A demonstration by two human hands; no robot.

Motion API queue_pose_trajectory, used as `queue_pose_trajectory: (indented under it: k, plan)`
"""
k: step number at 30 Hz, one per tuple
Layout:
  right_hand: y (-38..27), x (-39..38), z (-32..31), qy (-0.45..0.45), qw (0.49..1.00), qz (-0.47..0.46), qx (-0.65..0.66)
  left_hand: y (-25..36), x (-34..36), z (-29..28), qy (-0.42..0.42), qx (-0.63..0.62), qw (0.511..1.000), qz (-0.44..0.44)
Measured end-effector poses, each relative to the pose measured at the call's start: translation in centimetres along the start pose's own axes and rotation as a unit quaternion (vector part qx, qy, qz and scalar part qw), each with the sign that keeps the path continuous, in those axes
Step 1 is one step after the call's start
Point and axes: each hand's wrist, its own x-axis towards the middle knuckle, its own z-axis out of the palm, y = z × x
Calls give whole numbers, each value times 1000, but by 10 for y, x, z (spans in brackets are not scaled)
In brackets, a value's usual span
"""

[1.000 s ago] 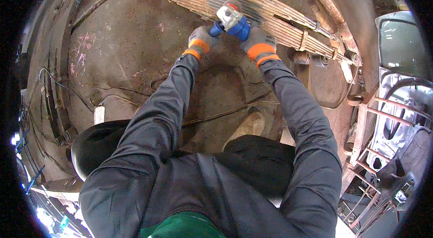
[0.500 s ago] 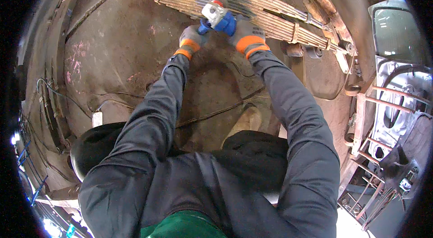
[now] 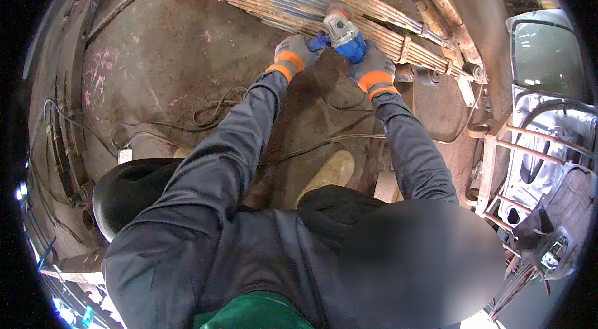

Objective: The person uses an angle grinder to remove rust from a bundle of metal rods. The person holds the bundle with one hand and operates the grinder with the other, moving along the length of the rods to clean their surfaces.

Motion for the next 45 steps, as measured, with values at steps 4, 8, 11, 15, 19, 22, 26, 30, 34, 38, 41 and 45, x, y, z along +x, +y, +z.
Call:
queue_pose_trajectory:
  k: [4, 8, 11, 15, 19, 22, 26, 30, 34, 38, 41, 45]
  plan:
    - [-19, 9, 11, 6, 999, -39, 22, -18, 1, -12, 21, 12, 1000, -18]
    - [-36, 18, 22, 12, 995, -94, -4, -33, -12, -30, 18, -12, 997, -71]
    - [-62, 34, 28, 3, 993, -116, 15, -50, -6, -51, 13, -8, 997, -75]
    - [-96, 41, 32, 23, 989, -145, 25, -77, 4, -70, 26, -18, 996, -84]
    - [-106, 37, 26, -11, 990, -143, 7, -88, 4, -71, 34, -57, 992, -109]
    - [-98, 31, 21, -1, 991, -132, 28, -80, 7, -59, 44, -21, 995, -85]
    - [-58, 18, 14, -14, 996, -77, 33, -55, 8, -35, 16, 24, 998, -55]
    - [-8, 1, 6, -8, 1000, -14, 6, -13, 3, -3, 0, 23, 1000, 6]
    - [20, -4, 1, 8, 1000, 11, 22, 14, 3, 11, -25, 20, 999, 24]
    - [16, -6, 6, 9, 999, 19, 25, 9, 0, 7, -18, 24, 999, 27]
    - [0, 1, 8, 11, 1000, -4, 27, -1, -1, -8, -17, 11, 1000, 18]
    - [-32, 16, 10, 2, 999, -30, 34, -16, 0, -39, 15, 22, 999, -34]
